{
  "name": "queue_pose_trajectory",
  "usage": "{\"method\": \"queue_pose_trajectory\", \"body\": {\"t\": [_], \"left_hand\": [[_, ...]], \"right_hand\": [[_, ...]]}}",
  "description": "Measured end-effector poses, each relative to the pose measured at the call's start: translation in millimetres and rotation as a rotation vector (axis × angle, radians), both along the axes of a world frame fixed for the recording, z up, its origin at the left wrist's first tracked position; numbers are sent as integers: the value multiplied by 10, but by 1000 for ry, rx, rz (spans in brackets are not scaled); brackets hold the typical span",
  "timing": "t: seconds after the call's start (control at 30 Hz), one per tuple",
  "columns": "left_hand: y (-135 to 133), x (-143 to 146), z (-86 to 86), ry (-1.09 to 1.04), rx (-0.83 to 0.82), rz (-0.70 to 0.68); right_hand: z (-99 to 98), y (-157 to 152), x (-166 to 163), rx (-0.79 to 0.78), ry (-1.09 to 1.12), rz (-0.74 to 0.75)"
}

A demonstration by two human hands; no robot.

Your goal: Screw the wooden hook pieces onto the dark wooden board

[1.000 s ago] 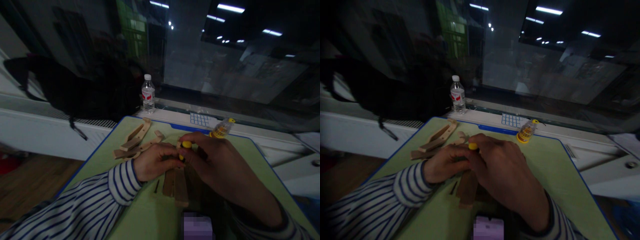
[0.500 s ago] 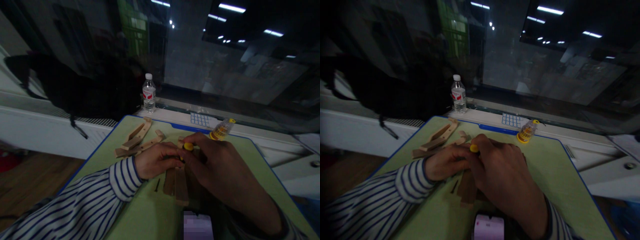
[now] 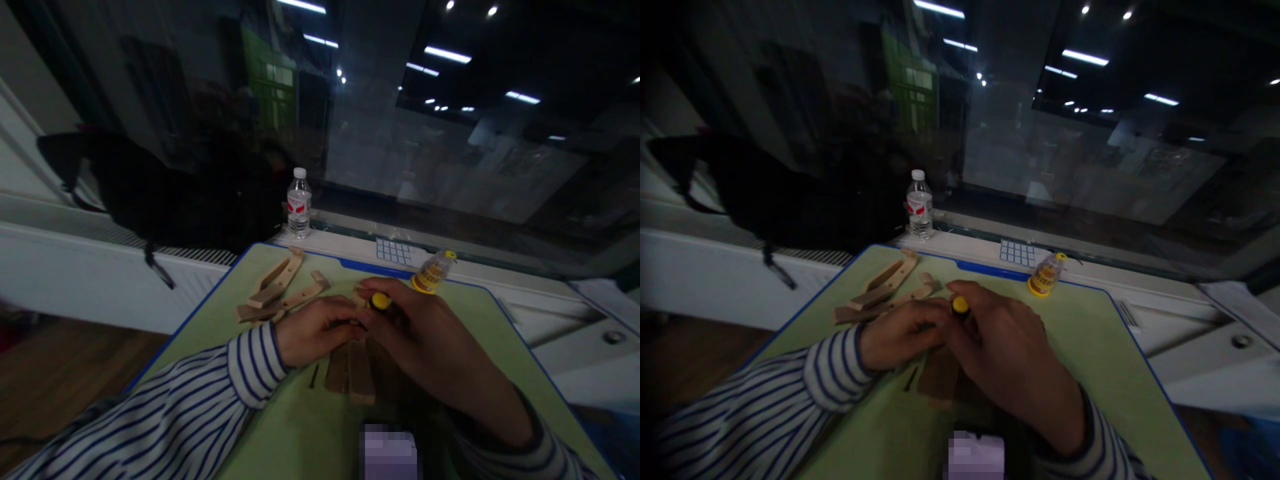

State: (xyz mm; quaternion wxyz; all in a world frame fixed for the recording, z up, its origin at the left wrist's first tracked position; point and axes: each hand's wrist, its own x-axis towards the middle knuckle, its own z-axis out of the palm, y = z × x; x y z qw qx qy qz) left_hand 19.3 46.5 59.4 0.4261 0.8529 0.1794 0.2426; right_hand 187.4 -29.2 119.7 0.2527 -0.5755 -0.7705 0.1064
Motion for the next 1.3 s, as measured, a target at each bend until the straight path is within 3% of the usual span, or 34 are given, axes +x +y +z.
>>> {"method": "queue_pose_trajectory", "body": {"t": [0.17, 0.33, 0.5, 1.3], "left_hand": [[-8, 1, 19, -34, -39, -12], [-10, 3, 34, -93, 3, 164], [-10, 25, -7, -79, 48, 230], [86, -17, -23, 16, 55, 54]], "right_hand": [[3, 3, 22, 32, 10, 63], [19, 28, 26, 76, 41, 105], [21, 22, 43, 91, 58, 113], [52, 6, 12, 205, -123, 51]]}}
